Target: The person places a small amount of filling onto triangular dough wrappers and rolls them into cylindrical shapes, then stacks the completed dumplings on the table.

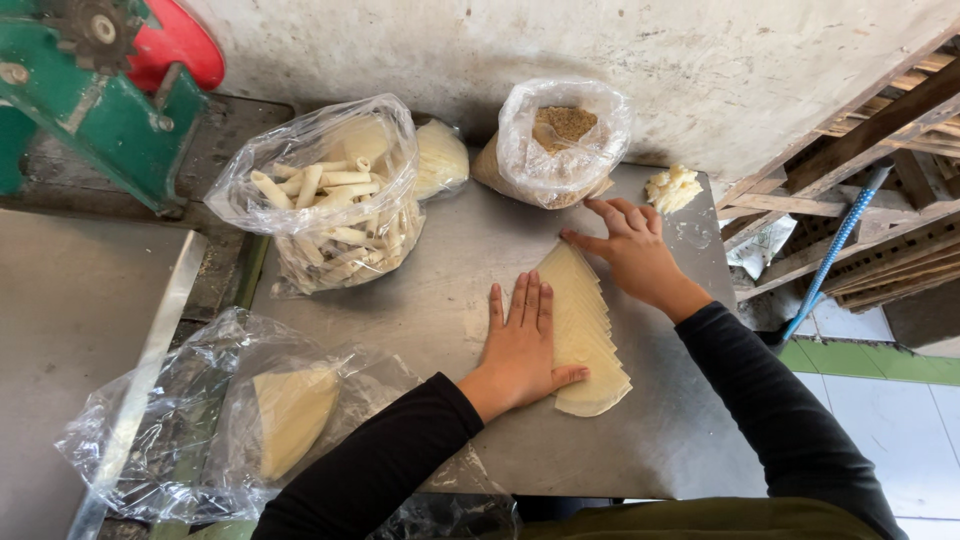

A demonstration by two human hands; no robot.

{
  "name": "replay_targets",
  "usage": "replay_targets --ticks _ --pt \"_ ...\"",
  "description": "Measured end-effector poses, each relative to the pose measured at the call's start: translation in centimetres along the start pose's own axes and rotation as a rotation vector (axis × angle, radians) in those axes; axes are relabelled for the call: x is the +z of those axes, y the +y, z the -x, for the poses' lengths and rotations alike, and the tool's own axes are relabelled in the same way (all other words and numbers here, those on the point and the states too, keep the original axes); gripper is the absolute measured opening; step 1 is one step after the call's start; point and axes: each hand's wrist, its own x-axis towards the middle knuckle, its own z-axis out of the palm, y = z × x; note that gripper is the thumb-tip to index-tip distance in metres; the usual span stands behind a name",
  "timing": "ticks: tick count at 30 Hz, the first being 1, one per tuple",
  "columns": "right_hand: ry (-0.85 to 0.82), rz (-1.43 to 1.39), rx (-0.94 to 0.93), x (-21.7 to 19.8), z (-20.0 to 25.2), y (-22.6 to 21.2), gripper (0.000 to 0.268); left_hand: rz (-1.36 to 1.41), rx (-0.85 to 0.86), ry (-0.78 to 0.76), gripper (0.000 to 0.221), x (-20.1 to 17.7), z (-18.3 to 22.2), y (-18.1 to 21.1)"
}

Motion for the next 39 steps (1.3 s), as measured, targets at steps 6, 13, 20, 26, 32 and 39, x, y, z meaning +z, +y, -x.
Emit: replay_targets --ticks 6,13,20,26,32,39 --pt "-0.036 -0.149 0.072 -1.1 2.3 -0.9 0.082 0.018 0.016 0.002 0.13 -0.1 0.0 -0.2" --pt "0.109 -0.032 0.056 -0.9 3.7 -1.7 0.061 0.011 0.003 -0.065 0.131 -0.5 -0.1 -0.1" --pt "0.085 -0.094 0.047 -1.9 5.0 -3.6 0.066 0.015 -0.016 -0.06 0.131 -0.9 0.1 0.1" --pt "0.018 -0.466 0.293 -4.8 7.8 -4.3 0.082 0.006 -0.005 -0.063 0.132 -1.4 0.3 0.2" --pt "-0.126 -0.511 0.158 -5.8 11.2 -8.2 0.084 0.038 -0.01 -0.181 0.146 -2.5 0.2 -0.2" --pt "-0.006 -0.233 0.034 -4.5 12.8 -9.6 0.074 0.035 0.001 -0.157 0.147 -2.6 0.3 -0.2"
